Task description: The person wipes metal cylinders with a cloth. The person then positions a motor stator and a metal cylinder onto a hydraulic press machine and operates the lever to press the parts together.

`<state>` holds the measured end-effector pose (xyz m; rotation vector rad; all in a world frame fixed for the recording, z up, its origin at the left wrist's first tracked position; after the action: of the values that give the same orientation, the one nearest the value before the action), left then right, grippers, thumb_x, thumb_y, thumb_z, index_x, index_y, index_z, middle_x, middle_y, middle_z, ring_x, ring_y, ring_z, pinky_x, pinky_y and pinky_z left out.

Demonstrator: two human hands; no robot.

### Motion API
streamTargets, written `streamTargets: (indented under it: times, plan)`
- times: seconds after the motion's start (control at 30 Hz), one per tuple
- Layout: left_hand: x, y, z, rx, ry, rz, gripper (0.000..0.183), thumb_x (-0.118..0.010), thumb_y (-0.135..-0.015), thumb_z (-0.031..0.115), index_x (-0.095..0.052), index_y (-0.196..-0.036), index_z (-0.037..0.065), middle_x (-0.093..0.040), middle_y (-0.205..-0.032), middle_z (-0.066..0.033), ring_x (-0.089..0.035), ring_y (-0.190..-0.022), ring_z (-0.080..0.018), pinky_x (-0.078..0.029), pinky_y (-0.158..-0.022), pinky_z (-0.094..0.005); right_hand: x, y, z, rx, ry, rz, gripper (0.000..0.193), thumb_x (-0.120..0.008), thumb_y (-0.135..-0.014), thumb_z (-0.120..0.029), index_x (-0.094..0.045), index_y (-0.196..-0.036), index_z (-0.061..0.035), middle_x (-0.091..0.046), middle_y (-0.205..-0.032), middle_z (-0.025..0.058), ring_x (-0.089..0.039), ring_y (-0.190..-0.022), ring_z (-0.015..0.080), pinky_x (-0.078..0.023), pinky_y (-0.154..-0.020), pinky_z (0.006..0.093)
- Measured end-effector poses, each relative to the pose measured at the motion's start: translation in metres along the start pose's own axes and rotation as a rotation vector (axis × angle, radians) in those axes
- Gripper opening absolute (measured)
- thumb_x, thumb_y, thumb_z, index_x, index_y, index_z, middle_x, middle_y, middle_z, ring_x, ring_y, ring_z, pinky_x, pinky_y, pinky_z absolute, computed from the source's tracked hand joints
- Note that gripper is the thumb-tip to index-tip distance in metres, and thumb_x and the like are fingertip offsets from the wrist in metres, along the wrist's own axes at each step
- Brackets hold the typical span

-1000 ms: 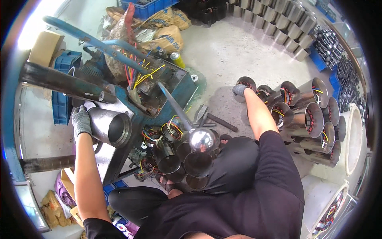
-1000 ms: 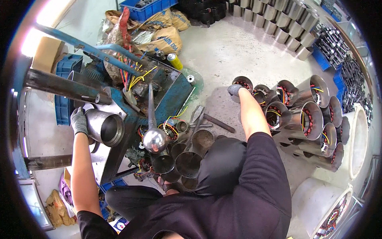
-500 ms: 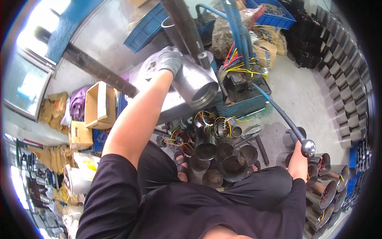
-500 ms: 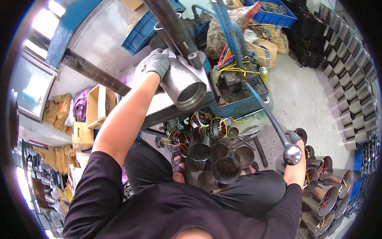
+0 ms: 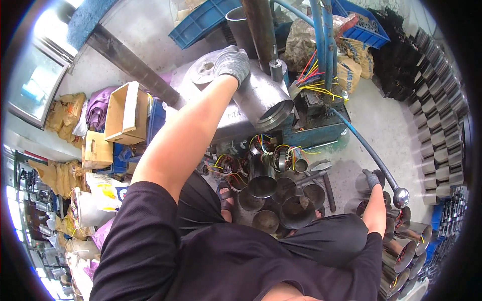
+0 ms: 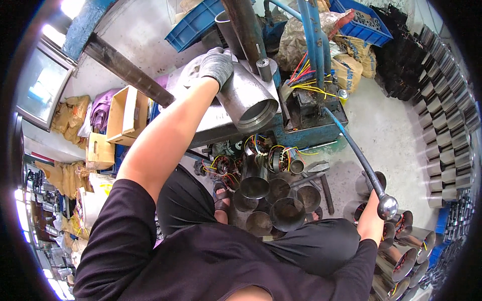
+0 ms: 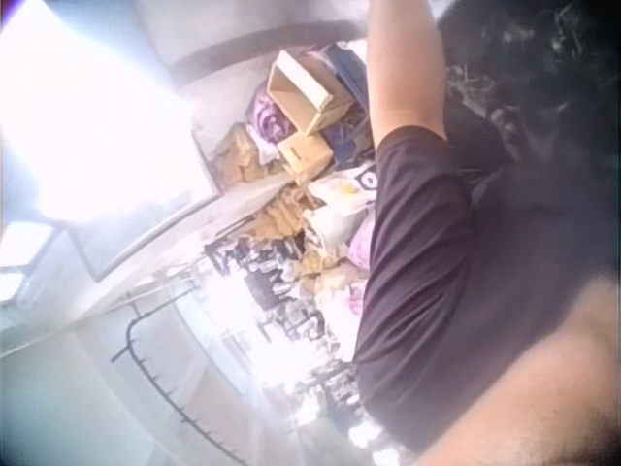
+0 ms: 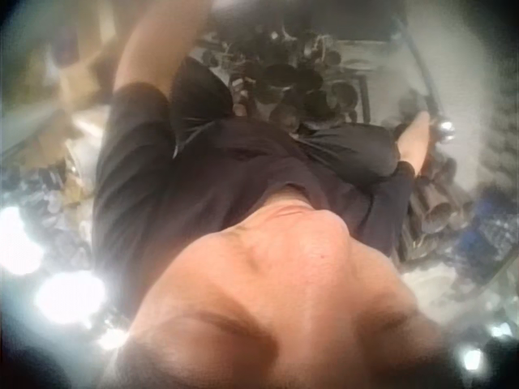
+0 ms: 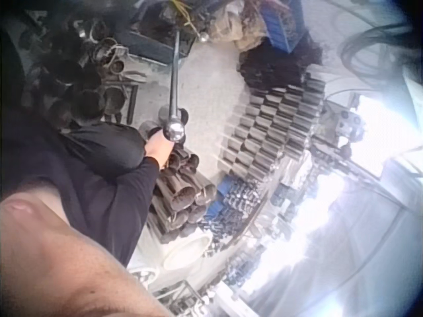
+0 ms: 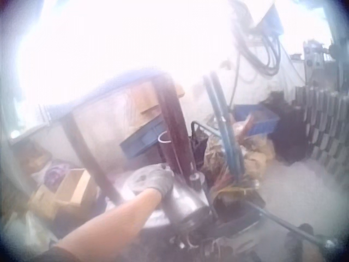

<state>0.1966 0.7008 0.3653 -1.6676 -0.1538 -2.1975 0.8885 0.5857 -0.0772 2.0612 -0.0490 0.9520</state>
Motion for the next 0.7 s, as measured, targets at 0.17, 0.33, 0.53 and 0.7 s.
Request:
streamTargets:
  times: [0.17,0.33,0.53,0.7]
  plan:
    - [0.002,0.010,-0.003,0.059,0.090,0.046,0.045,-0.044,-0.112,0.035,-0.066,-0.139,0.005,-0.071,-0.133,-0.0276,-0.067,-0.127,-0.0435,-0.052,-0.111,-0.0523,0.031,0.029,-0.013,0.077,0.205,0.014,0.039,-0.079,-0.088,-0.040,-0.081,-0.097,-0.0027,-0.079,-0.090,0.0213,-0.078,-0.088,0.0368,-0.060,-0.084,0.0462]
    - [0.007,0.032,-0.022,0.067,0.303,0.199,0.041,-0.047,-0.111,0.036,-0.068,-0.127,0.004,-0.075,-0.120,-0.0269,-0.071,-0.116,-0.0445,-0.054,-0.102,-0.0544,0.035,0.133,-0.090,0.656,1.539,-0.050,0.024,-0.072,-0.087,-0.027,-0.085,-0.093,-0.0079,-0.080,-0.102,0.0205,-0.080,-0.097,0.0341,-0.062,-0.090,0.0453]
    - [0.008,0.051,-0.049,0.027,0.427,0.307,0.033,-0.051,-0.111,0.033,-0.069,-0.113,0.005,-0.076,-0.099,-0.0272,-0.074,-0.100,-0.0465,-0.055,-0.093,-0.0561,-0.002,0.363,-0.242,0.849,0.437,-0.302,0.057,-0.075,-0.098,-0.038,-0.067,-0.141,-0.0027,-0.077,-0.124,0.0213,-0.073,-0.120,0.0278,-0.056,-0.106,0.0377]
    - [0.011,0.072,-0.054,-0.129,0.670,0.466,0.021,-0.060,-0.104,0.021,-0.070,-0.118,0.009,-0.075,-0.105,-0.0238,-0.071,-0.105,-0.0435,-0.054,-0.096,-0.0528,-0.088,0.480,-0.351,0.987,-0.391,-0.402,0.063,-0.074,-0.104,-0.034,-0.056,-0.152,0.0027,-0.068,-0.140,0.0140,-0.061,-0.129,0.0202,-0.047,-0.114,0.0357]
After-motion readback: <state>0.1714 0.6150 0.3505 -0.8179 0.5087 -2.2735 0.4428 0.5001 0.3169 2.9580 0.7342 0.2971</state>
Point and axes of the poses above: each hand's wrist, its own y-axis away from the middle knuckle, its own x-axis out of the back of the hand, z = x × y, the point moved 3 cm from there along -y, towards the middle knuckle
